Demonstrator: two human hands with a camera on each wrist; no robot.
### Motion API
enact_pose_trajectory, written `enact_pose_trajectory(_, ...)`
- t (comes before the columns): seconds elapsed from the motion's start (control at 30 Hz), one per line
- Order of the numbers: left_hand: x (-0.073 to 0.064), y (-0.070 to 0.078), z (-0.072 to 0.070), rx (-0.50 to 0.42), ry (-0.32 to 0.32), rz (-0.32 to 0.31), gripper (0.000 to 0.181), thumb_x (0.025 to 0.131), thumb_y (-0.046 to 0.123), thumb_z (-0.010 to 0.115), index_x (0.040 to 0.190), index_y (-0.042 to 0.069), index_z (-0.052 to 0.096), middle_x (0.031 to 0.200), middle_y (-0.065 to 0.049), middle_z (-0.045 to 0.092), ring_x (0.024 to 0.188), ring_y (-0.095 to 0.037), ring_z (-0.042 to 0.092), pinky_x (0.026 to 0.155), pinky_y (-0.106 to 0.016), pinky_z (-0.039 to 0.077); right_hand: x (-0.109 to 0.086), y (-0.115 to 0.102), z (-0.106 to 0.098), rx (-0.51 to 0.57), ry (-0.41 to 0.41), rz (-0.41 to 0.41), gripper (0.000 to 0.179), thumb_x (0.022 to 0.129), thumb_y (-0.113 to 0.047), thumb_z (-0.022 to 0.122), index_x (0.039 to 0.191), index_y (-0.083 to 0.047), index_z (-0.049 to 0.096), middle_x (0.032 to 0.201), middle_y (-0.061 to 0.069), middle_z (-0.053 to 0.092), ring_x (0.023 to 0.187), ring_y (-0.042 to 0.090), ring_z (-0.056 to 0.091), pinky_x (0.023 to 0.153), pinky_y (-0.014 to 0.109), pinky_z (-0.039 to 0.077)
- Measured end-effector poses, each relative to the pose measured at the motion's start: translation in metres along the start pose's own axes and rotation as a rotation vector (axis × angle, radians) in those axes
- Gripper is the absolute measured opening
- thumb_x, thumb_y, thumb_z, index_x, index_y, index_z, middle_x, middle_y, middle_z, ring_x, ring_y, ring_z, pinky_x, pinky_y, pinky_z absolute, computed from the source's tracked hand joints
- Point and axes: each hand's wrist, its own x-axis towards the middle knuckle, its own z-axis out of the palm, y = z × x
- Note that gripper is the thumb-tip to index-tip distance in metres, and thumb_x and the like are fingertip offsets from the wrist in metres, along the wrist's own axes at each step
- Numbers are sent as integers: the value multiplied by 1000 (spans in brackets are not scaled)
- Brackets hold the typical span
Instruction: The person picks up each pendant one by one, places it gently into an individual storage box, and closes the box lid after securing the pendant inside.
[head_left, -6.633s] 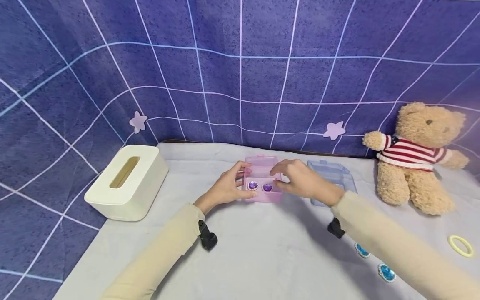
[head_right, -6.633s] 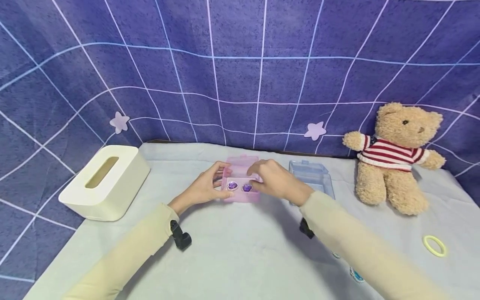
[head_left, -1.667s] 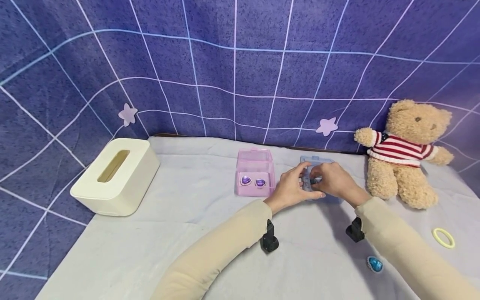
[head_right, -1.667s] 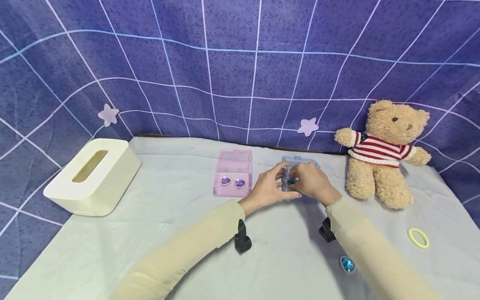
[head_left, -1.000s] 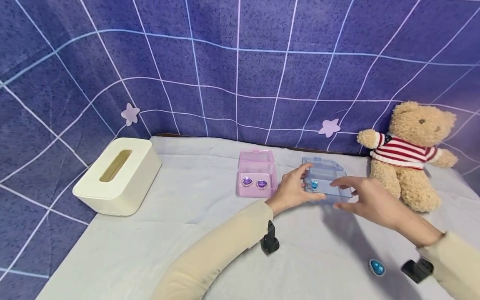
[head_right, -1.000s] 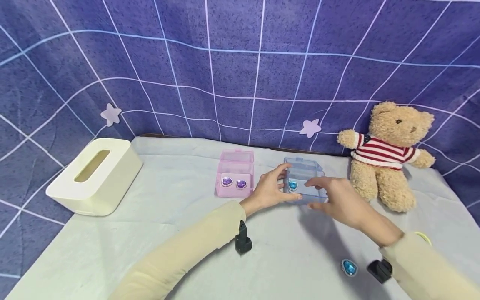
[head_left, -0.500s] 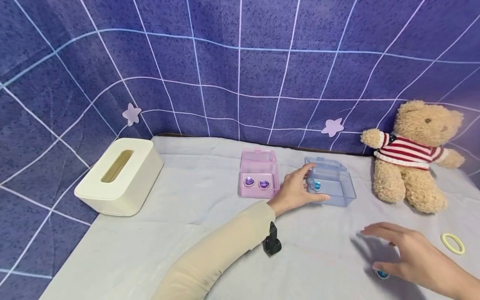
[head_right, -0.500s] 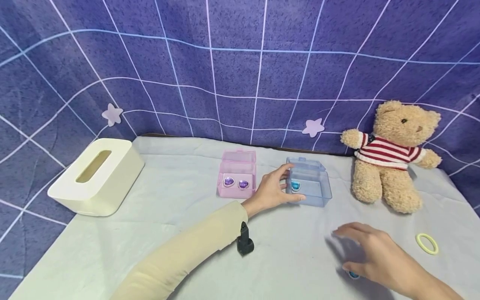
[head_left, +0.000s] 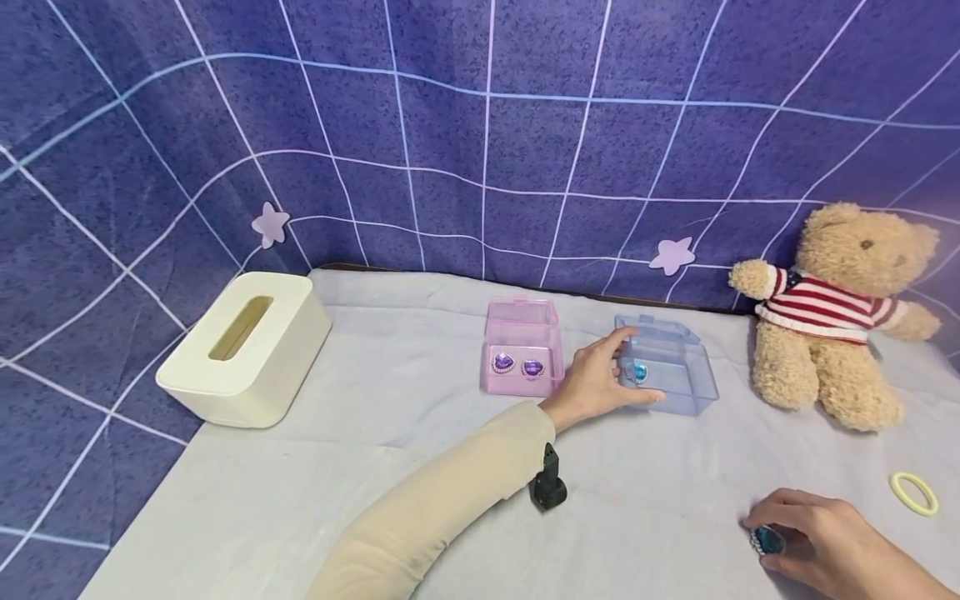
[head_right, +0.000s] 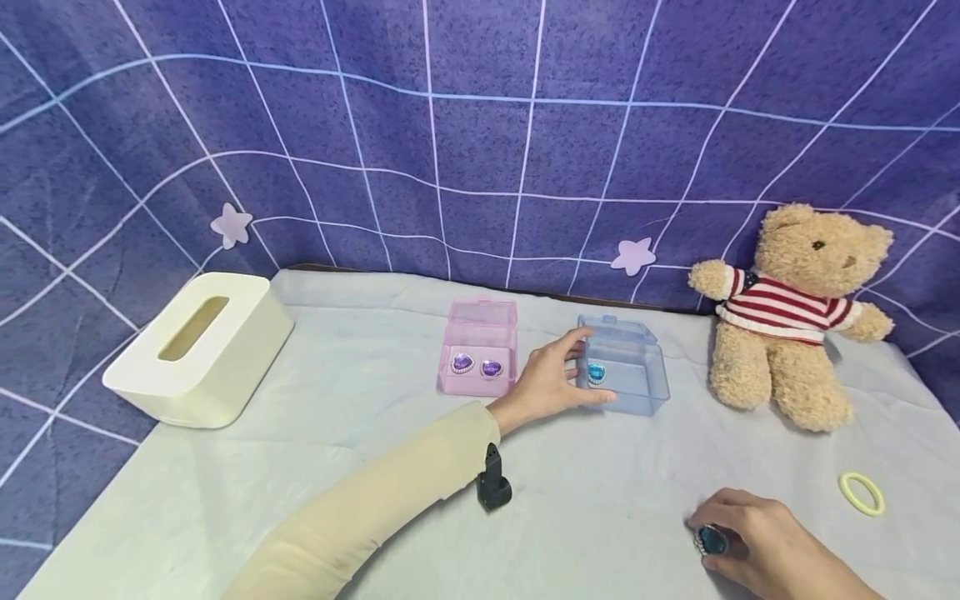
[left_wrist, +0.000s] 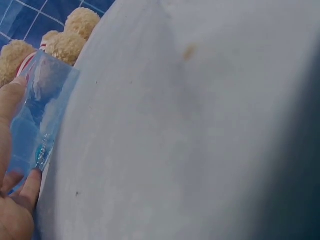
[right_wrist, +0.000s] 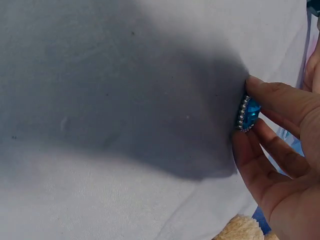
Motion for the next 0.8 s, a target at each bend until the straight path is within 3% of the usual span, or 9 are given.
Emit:
enact_pose_trajectory(0.2, 0, 0, 0, -9, 5, -7, 90, 62, 42, 91, 139, 23, 47, 117, -4, 66, 90, -6, 66, 78, -11, 50, -1, 0, 2, -34, 35, -8, 27, 71, -28, 84, 94, -24, 69, 93, -12, 65, 79, 2, 64, 61, 29, 58)
enact_pose_trajectory(0.33, 0, 0, 1, -3, 3, 5, 89, 63, 42, 90, 138, 24, 47, 118, -4, 67, 90, -6, 66, 80, -11, 50, -1, -3, 1, -52, 30, 50, 28, 71, -30, 83, 94, -23, 69, 95, -10, 66, 80, 9, 66, 65, 35, 59)
enact_pose_trajectory(0.43, 0, 0, 1, 8, 3, 12, 89, 63, 43, 90, 138, 25, 46, 118, -3, 67, 89, -5, 67, 80, -12, 50, -1, -7, -2, -95, 84, 70, 28, 69, -29, 85, 92, -25, 69, 93, -13, 65, 78, 5, 65, 65, 32, 59)
enact_pose_trajectory(0.53, -1, -1, 1, 7, 8, 11, 89, 63, 43, 90, 138, 25, 47, 118, -2, 67, 89, -5, 66, 79, -12, 50, 0, -12, -5, -116, 251, -13, 33, 63, -22, 88, 89, -24, 68, 87, -14, 65, 71, -6, 59, 58, 19, 54)
enact_pose_trajectory(0.63, -1, -1, 1, 4, 11, 10, 89, 63, 43, 90, 138, 25, 47, 118, -2, 67, 90, -5, 66, 80, -12, 50, 6, -18, -11, -106, 444, -156, 41, 56, -13, 91, 88, -22, 68, 85, -13, 65, 70, -11, 55, 53, 8, 46)
enact_pose_trajectory(0.7, -1, -1, 1, 7, 15, 11, 89, 63, 43, 90, 138, 25, 47, 118, -2, 68, 90, -5, 66, 81, -12, 50, 12, -22, -14, -98, 555, -244, 39, 58, -18, 92, 89, -22, 68, 85, -12, 65, 72, -11, 55, 55, 4, 43)
enact_pose_trajectory(0.8, -1, -2, 2, 12, 17, 15, 88, 63, 43, 90, 138, 25, 48, 117, -2, 68, 93, -5, 65, 82, -12, 50, 20, -29, -22, -93, 629, -313, 33, 66, -28, 89, 91, -21, 68, 87, -13, 66, 76, -9, 58, 59, 2, 43)
